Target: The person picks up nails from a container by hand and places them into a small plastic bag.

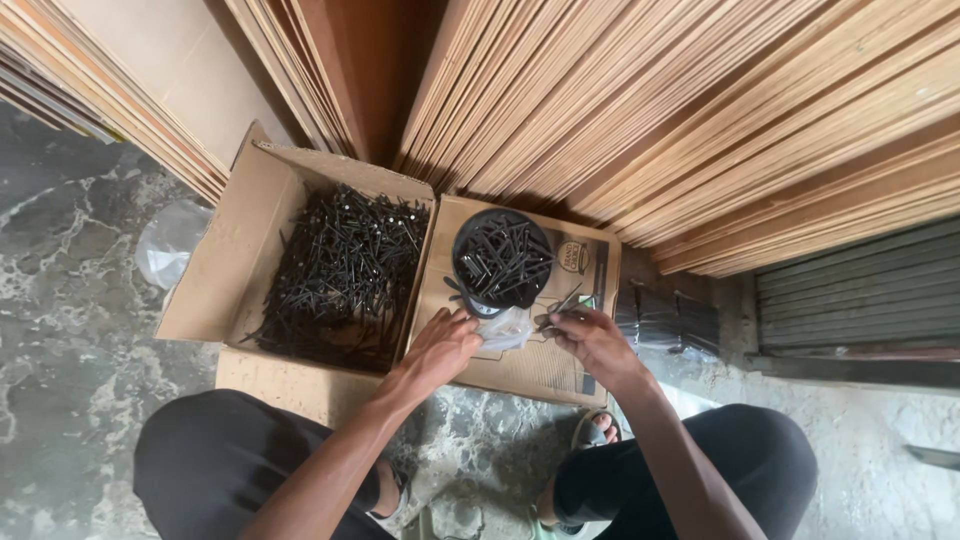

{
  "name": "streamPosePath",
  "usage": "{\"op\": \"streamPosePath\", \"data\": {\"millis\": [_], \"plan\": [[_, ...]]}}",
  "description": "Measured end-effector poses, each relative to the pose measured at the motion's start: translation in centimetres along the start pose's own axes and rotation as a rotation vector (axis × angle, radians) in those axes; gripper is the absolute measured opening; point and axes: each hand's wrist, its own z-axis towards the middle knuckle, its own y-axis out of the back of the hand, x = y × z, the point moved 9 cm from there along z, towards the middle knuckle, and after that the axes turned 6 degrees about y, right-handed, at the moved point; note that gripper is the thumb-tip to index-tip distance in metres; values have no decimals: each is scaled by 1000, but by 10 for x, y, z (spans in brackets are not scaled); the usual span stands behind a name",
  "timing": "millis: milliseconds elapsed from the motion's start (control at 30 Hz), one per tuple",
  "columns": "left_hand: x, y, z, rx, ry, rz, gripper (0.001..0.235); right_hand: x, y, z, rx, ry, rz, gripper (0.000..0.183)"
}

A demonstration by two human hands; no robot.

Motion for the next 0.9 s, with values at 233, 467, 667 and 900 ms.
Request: {"op": "streamPosePath", "data": {"millis": [233,467,667,900], "plan": [[-11,21,0,77,23,66,7,-18,-2,29,-23,130,-163,23],[13,-58,-8,217,108,-54,13,-21,-11,26,33,246,-448,20],[-8,-45,-2,203,-41,-62,8,-32,-19,31,113,367,-616,22],[-25,15,10,166,53,-272,9,-21,-37,22,132,443,-507,19]]}}
